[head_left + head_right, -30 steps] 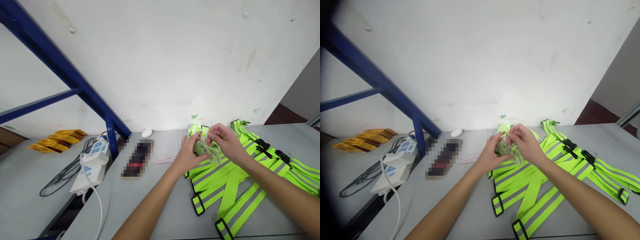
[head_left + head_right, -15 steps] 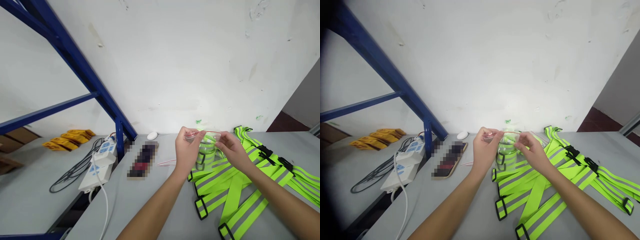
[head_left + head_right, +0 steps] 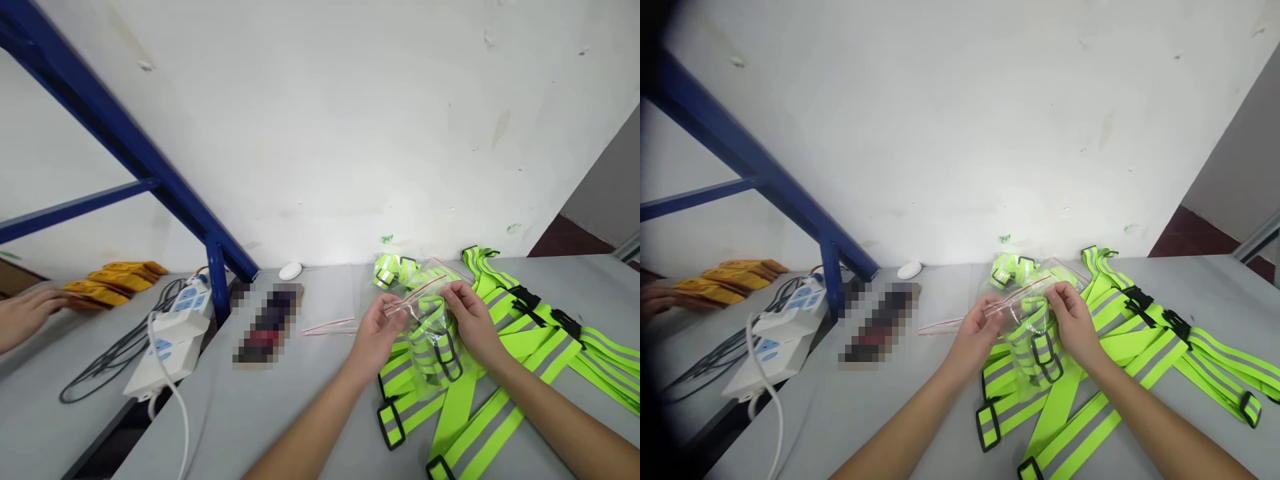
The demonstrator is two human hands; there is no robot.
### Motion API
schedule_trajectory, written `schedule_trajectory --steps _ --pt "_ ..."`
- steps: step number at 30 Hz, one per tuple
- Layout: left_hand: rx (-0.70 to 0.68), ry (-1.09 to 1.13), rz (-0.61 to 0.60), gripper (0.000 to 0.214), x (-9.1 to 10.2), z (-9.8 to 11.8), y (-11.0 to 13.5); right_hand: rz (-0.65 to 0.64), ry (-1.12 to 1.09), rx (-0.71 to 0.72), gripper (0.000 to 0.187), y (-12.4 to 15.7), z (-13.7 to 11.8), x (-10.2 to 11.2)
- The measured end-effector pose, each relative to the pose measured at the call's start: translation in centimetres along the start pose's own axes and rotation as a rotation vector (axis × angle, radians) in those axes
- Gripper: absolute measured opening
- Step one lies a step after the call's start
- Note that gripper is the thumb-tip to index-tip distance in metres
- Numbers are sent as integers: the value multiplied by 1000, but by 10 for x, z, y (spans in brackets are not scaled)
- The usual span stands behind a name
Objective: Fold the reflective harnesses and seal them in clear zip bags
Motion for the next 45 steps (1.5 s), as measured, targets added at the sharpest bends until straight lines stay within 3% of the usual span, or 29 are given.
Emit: schedule_trajectory --steps 5,12,17,19,21,23,25,33,45 --pt "-127 -81 127 38 0 4 4 -4 -77 -2 28 0 -7 -2" --pt "-178 -95 222 40 4 11 12 5 -65 37 26 -4 -21 9" --pt "-333 -68 351 39 7 25 27 -24 -75 112 21 5 -33 10" --pt "-374 -18 288 37 2 26 28 -21 -59 125 19 9 -33 8" --pt "-373 11 137 38 -9 24 25 -6 -41 139 18 12 -33 7" --pt "-336 -58 7 44 -19 19 23 10 -36 159 18 13 -33 8" --pt "-307 -181 -45 44 -24 15 21 7 -35 183 17 13 -33 10" --pt "-302 -277 -39 29 -25 15 24 -278 -11 195 9 11 -39 2" --pt "-303 -260 9 26 -20 18 24 -355 -35 212 5 9 -43 6"
Point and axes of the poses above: each hand's wrist, its own y-axis away from the middle knuckle, its own x-axis out of the back of the hand, z = x × y, the point moved 8 cm from there along -y, towards the middle knuckle, and after that the axes turned 4 degrees about y, right-handed, at the moved point
